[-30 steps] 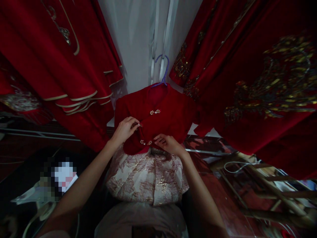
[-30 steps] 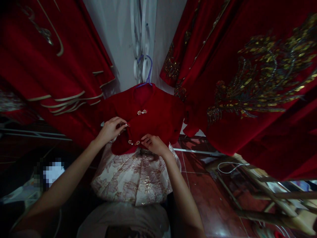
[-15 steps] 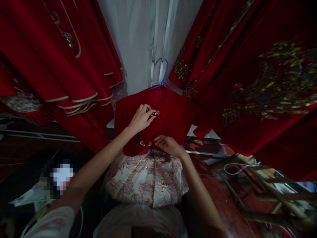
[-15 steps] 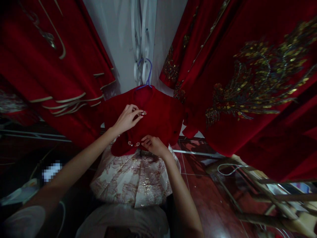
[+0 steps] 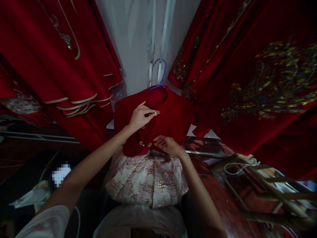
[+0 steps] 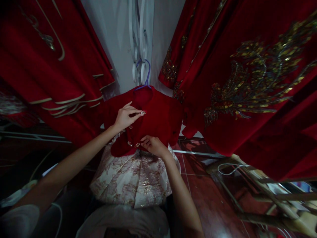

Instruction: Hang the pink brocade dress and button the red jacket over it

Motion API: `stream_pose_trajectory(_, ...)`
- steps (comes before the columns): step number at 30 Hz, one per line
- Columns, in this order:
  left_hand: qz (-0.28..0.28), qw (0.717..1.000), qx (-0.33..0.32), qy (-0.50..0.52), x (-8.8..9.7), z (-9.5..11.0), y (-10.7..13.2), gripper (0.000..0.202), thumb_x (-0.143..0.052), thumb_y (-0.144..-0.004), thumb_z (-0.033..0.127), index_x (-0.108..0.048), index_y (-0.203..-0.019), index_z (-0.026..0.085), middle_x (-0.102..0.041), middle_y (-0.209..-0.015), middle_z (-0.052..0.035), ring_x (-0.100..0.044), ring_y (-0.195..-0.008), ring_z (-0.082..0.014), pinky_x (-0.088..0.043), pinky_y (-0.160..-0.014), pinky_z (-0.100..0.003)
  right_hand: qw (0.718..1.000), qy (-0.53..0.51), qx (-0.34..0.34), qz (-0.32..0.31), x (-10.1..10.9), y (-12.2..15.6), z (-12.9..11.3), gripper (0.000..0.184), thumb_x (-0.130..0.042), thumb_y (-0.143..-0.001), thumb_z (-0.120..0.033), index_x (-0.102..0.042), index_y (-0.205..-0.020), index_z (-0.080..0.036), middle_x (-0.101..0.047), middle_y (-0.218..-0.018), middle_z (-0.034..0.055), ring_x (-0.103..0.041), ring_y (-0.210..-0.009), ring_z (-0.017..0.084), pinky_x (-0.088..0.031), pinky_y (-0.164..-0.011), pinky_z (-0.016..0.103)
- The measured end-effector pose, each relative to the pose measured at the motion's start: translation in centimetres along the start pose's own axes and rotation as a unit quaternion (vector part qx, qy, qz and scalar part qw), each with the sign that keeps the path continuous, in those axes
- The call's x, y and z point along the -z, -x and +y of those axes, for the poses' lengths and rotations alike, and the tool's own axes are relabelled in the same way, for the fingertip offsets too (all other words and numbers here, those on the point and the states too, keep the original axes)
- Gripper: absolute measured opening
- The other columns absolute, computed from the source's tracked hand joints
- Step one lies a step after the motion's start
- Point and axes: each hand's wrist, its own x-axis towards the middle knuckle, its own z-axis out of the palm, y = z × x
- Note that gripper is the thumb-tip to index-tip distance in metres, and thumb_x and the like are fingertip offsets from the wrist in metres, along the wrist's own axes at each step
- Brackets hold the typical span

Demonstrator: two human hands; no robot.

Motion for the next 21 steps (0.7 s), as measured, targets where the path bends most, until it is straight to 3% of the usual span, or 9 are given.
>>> stream_pose_trajectory(3, 0.066, 0.998, 0.008, 0.014, -0.3, 0.2, 0.8, 0.017, -0.063, -0.083, 0.034, -0.072, -0.092, 0.024, -0.073, -0.088, -0.0002, -0.064, -0.078, -0.0127, -0.037, -0.108, -0.054, 1.000, -0.001, -0.007, 0.001, 0.0, 0.2, -0.3, 0.021, -0.057, -0.086, -0.026, -0.062, -0.103, -0.016, -0.070, -0.090, 0.0061, -0.065, -0.076, 0.013, -0.052, -0.070, 0.025)
stream_pose_trajectory(6, 0.092, 0.996, -0.006, -0.009, -0.3, 0.4, 1.3, 0.016, -0.061, -0.085, 0.033, -0.071, -0.092, 0.023, -0.071, -0.083, 0.0014, -0.062, -0.076, -0.0117, -0.037, -0.109, -0.054, 1.000, -0.010, 0.004, 0.017, 0.0, 0.1, -0.7, 0.019, -0.058, -0.085, -0.028, -0.063, -0.099, -0.016, -0.070, -0.087, 0.0055, -0.065, -0.076, 0.013, -0.052, -0.069, 0.024)
stream_pose_trajectory(8, 0.080, 0.995, -0.026, -0.044, -0.1, 0.5, 1.2, 0.017, -0.057, -0.087, 0.032, -0.070, -0.094, 0.022, -0.068, -0.078, 0.0021, -0.061, -0.075, -0.0114, -0.036, -0.111, -0.052, 0.994, -0.026, 0.022, 0.105, 0.2, -0.5, -1.6, 0.017, -0.056, -0.085, -0.031, -0.064, -0.093, -0.017, -0.069, -0.087, 0.0056, -0.064, -0.078, 0.013, -0.052, -0.070, 0.024)
stream_pose_trajectory(10, 0.033, 0.995, -0.049, -0.085, 0.2, 0.6, 0.8, 0.020, -0.052, -0.090, 0.030, -0.068, -0.097, 0.020, -0.067, -0.079, 0.0006, -0.061, -0.078, -0.0125, -0.035, -0.111, -0.051, 0.960, -0.054, 0.048, 0.272, 0.5, -1.7, -3.1, 0.020, -0.053, -0.087, -0.036, -0.061, -0.091, -0.018, -0.067, -0.093, 0.0069, -0.063, -0.083, 0.014, -0.052, -0.075, 0.025)
stream_pose_trajectory(12, -0.047, 0.989, -0.070, -0.120, 0.3, 0.7, 0.2, 0.023, -0.046, -0.093, 0.028, -0.064, -0.101, 0.017, -0.068, -0.086, -0.0034, -0.062, -0.083, -0.0145, -0.038, -0.108, -0.047, 0.900, -0.100, 0.090, 0.415, 0.9, -3.4, -4.9, 0.026, -0.050, -0.088, -0.041, -0.057, -0.097, -0.018, -0.064, -0.104, 0.0094, -0.062, -0.095, 0.015, -0.051, -0.085, 0.028)
stream_pose_trajectory(14, -0.146, 0.974, -0.073, -0.158, 0.3, 0.9, -0.2, 0.026, -0.040, -0.093, 0.022, -0.062, -0.103, 0.013, -0.068, -0.092, -0.0088, -0.064, -0.084, -0.0167, -0.047, -0.097, -0.041, 0.888, -0.143, 0.147, 0.411, 1.2, -5.5, -6.7, 0.036, -0.048, -0.088, -0.047, -0.054, -0.108, -0.018, -0.062, -0.114, 0.0110, -0.060, -0.106, 0.018, -0.047, -0.095, 0.033)
stream_pose_trajectory(16, -0.236, 0.949, -0.047, -0.206, 0.4, 1.1, -0.3, 0.027, -0.038, -0.091, 0.017, -0.062, -0.102, 0.010, -0.069, -0.092, -0.0131, -0.066, -0.081, -0.0194, -0.051, -0.081, -0.035, 0.918, -0.136, 0.153, 0.341, 1.0, -7.4, -7.9, 0.054, -0.048, -0.085, -0.056, -0.050, -0.121, -0.016, -0.056, -0.128, 0.0142, -0.052, -0.121, 0.022, -0.041, -0.103, 0.037)
stream_pose_trajectory(19, -0.323, 0.907, 0.029, -0.269, 1.1, 0.8, 0.1, 0.025, -0.043, -0.085, 0.014, -0.067, -0.091, 0.008, -0.070, -0.083, -0.0161, -0.067, -0.077, -0.0237, -0.048, -0.070, -0.033, 0.948, -0.022, 0.028, 0.317, 0.6, -9.1, -8.3, 0.088, -0.055, -0.076, -0.066, -0.037, -0.136, -0.004, -0.039, -0.142, 0.0262, -0.033, -0.136, 0.034, -0.029, -0.109, 0.047)
stream_pose_trajectory(21, -0.333, 0.897, 0.069, -0.282, 2.1, -0.1, 0.5, 0.023, -0.047, -0.081, 0.015, -0.069, -0.080, 0.009, -0.070, -0.072, -0.0161, -0.067, -0.076, -0.0258, -0.045, -0.072, -0.035, 0.929, 0.078, -0.075, 0.353, 1.1, -9.2, -7.6, 0.103, -0.060, -0.072, -0.065, -0.028, -0.138, 0.007, -0.032, -0.141, 0.0361, -0.028, -0.136, 0.043, -0.026, -0.108, 0.053)
